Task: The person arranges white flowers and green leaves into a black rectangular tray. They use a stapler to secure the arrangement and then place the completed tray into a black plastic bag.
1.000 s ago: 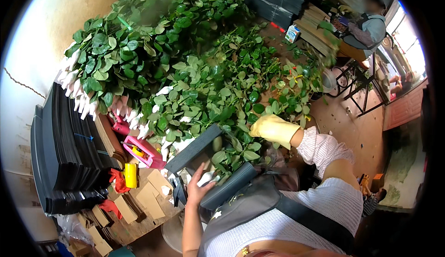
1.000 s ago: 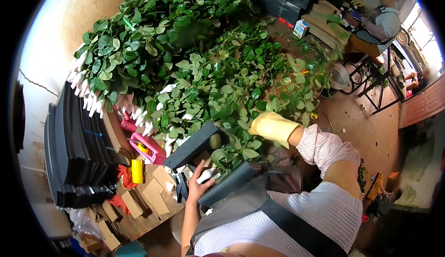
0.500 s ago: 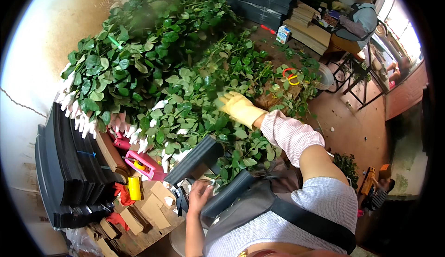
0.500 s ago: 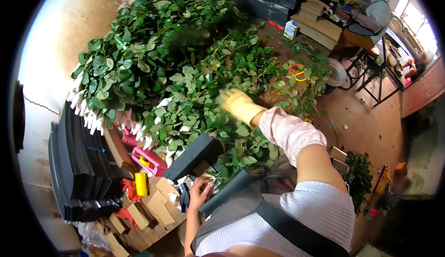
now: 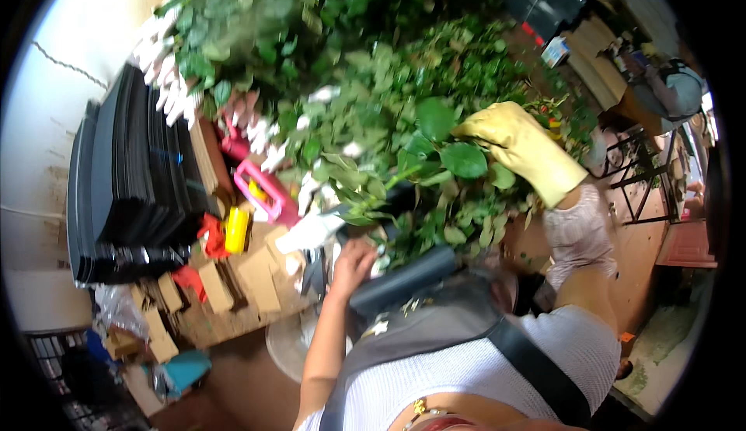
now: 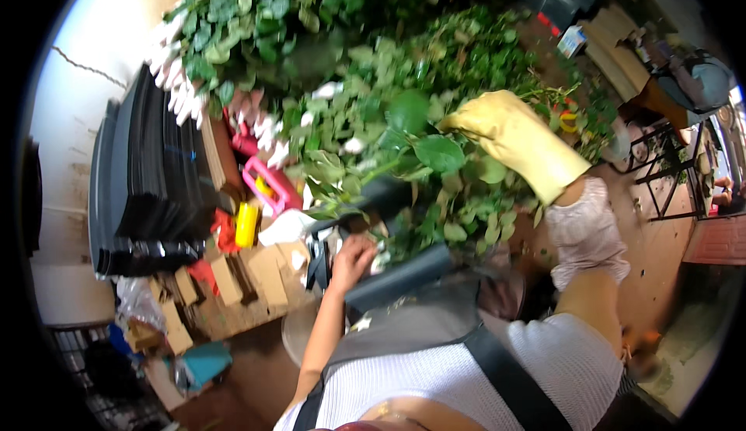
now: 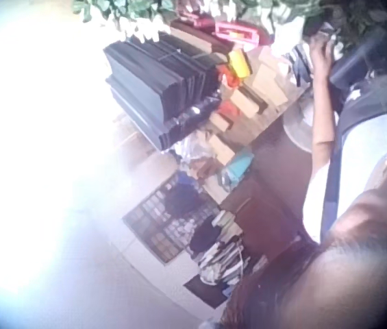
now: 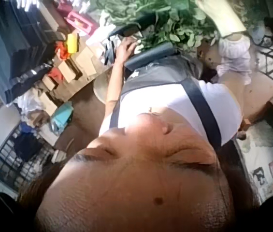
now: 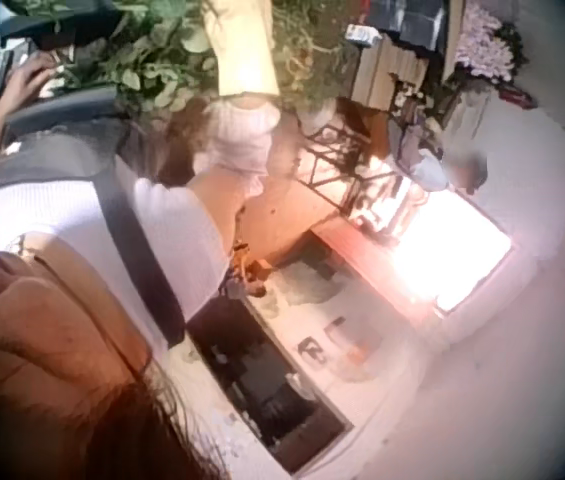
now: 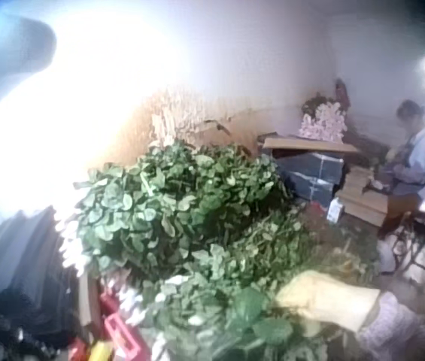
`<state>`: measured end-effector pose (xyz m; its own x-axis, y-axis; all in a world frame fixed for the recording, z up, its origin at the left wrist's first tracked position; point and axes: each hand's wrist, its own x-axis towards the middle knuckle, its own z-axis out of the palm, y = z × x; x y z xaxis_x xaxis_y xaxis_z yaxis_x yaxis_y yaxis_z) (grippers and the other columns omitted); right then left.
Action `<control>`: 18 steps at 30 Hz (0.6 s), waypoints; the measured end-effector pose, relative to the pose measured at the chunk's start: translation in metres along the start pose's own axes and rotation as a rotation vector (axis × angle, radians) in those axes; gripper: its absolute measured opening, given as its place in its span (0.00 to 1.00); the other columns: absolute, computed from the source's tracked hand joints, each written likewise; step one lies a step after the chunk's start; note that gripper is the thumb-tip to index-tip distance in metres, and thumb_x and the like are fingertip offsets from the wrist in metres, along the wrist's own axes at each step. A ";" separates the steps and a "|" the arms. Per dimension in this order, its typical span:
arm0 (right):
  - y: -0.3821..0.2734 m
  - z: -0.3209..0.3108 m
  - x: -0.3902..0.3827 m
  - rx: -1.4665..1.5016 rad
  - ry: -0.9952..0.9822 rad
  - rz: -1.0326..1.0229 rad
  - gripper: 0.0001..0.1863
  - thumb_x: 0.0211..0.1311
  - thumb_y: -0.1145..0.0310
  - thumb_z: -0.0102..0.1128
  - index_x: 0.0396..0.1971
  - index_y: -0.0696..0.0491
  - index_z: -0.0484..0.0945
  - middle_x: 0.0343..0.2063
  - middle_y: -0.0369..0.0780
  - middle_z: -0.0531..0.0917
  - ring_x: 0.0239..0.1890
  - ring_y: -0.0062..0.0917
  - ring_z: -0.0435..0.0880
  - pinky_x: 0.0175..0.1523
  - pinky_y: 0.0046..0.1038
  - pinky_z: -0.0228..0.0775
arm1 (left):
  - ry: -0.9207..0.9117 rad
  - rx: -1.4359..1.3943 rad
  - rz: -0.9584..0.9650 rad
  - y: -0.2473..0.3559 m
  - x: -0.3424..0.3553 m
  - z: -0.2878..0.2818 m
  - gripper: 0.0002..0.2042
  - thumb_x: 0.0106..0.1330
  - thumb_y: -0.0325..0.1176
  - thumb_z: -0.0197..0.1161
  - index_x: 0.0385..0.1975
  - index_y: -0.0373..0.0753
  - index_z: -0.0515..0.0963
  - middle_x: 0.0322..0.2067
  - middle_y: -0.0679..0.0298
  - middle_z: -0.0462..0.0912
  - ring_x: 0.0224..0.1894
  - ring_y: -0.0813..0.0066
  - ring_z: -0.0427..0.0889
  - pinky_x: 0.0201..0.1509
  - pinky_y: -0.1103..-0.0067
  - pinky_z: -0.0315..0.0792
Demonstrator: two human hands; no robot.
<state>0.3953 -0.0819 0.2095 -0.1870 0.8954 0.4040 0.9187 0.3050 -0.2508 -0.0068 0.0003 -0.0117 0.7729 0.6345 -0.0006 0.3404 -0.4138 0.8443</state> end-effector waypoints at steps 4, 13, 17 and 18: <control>-0.019 0.047 -0.036 -0.106 -0.529 0.183 0.22 0.52 0.80 0.57 0.46 0.48 0.86 0.34 0.46 0.87 0.39 0.45 0.87 0.43 0.44 0.80 | 0.101 -0.210 -0.174 -0.017 -0.002 0.014 0.33 0.61 0.31 0.77 0.66 0.42 0.69 0.50 0.58 0.84 0.48 0.69 0.84 0.51 0.72 0.79; -0.007 0.127 -0.090 -0.561 -0.275 0.152 0.12 0.56 0.71 0.61 0.40 0.46 0.87 0.34 0.40 0.88 0.36 0.38 0.90 0.34 0.37 0.80 | 0.077 -0.077 -0.168 -0.020 -0.006 0.011 0.26 0.59 0.30 0.78 0.60 0.44 0.82 0.52 0.60 0.80 0.46 0.71 0.82 0.46 0.78 0.80; -0.044 0.101 -0.097 -0.291 -0.487 0.510 0.08 0.55 0.73 0.61 0.31 0.47 0.87 0.33 0.40 0.88 0.35 0.35 0.89 0.37 0.37 0.80 | 0.100 -0.186 -0.189 -0.025 -0.005 0.017 0.27 0.59 0.28 0.77 0.61 0.43 0.81 0.53 0.61 0.79 0.45 0.73 0.81 0.47 0.80 0.78; -0.051 0.096 -0.093 -0.375 -0.789 0.582 0.09 0.55 0.73 0.62 0.34 0.49 0.88 0.36 0.39 0.88 0.37 0.35 0.90 0.38 0.37 0.81 | 0.107 -0.207 -0.190 -0.024 -0.006 0.015 0.27 0.59 0.27 0.77 0.61 0.43 0.81 0.53 0.61 0.79 0.46 0.73 0.81 0.47 0.79 0.79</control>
<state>0.3326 -0.1499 0.1000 0.2683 0.8703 -0.4131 0.9633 -0.2394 0.1211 -0.0112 -0.0034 -0.0401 0.6414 0.7575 -0.1219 0.3483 -0.1459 0.9260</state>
